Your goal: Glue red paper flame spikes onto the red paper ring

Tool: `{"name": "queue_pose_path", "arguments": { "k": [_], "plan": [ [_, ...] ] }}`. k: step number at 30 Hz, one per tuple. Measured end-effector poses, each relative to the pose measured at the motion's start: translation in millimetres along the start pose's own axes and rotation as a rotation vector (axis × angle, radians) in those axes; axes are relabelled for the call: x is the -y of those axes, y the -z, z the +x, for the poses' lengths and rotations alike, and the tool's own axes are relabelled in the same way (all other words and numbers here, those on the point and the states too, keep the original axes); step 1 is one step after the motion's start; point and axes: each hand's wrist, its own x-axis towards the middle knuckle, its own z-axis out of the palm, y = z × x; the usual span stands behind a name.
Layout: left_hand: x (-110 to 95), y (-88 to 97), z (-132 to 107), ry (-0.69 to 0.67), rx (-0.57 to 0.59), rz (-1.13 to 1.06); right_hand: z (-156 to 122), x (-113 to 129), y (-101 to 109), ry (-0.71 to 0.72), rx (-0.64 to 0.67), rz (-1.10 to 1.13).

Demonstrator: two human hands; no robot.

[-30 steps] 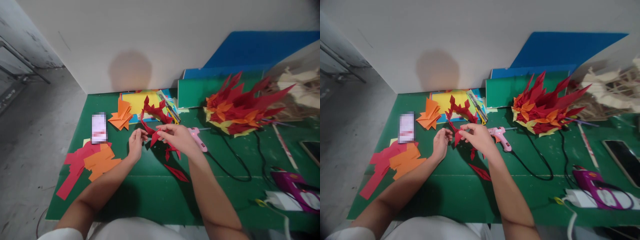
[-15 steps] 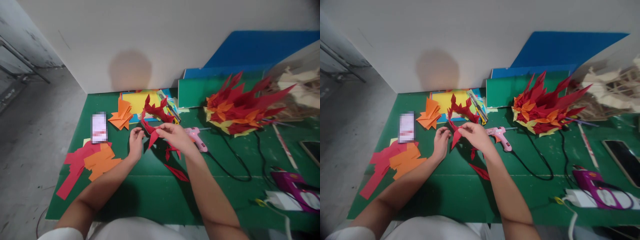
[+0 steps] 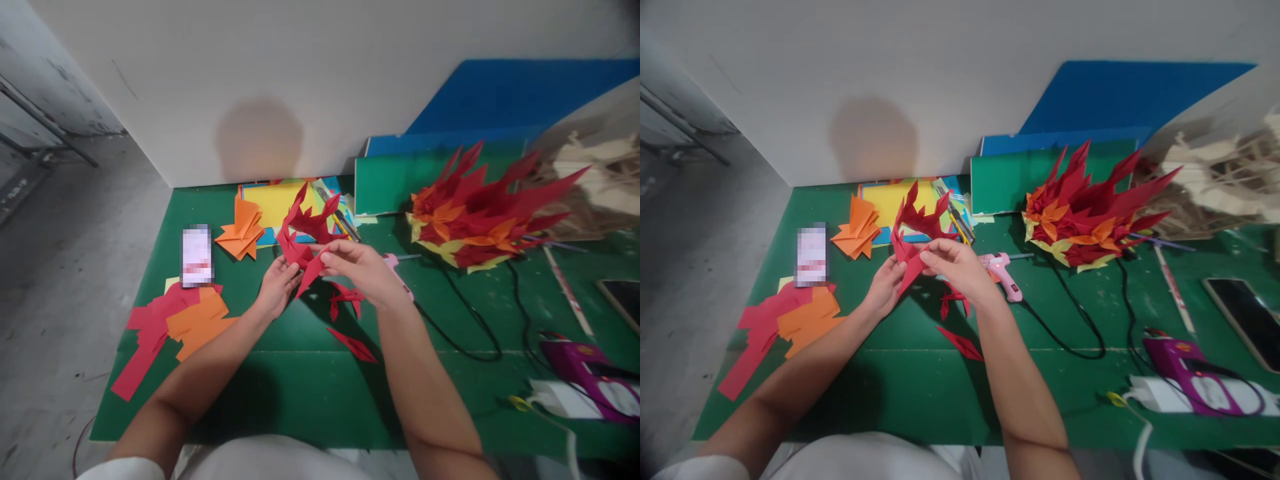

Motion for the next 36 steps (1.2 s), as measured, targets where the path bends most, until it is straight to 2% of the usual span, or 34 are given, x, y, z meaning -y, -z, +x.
{"name": "queue_pose_path", "arguments": {
  "k": [3,8,12,22,27,36],
  "plan": [
    [-1,1.0,0,-0.008,0.006,-0.008,-5,6,6,0.086,-0.113,-0.02],
    [-2,-1.1,-2,-0.002,0.003,-0.007,-7,8,20,0.254,-0.433,-0.044],
    [0,-0.6,-1,-0.003,0.003,-0.018,-4,5,17,0.351,-0.576,-0.148],
    [2,-1.5,-1,0.002,0.002,-0.014,1,-4,-11,0.367,-0.536,-0.254],
    [2,-1.3,-1,0.007,0.001,0.009,1,-10,-17,0.368,-0.508,-0.314],
    [3,-1.5,0,0.003,0.002,-0.019,3,-16,-21,0.365,-0.475,-0.275]
  ]
}}
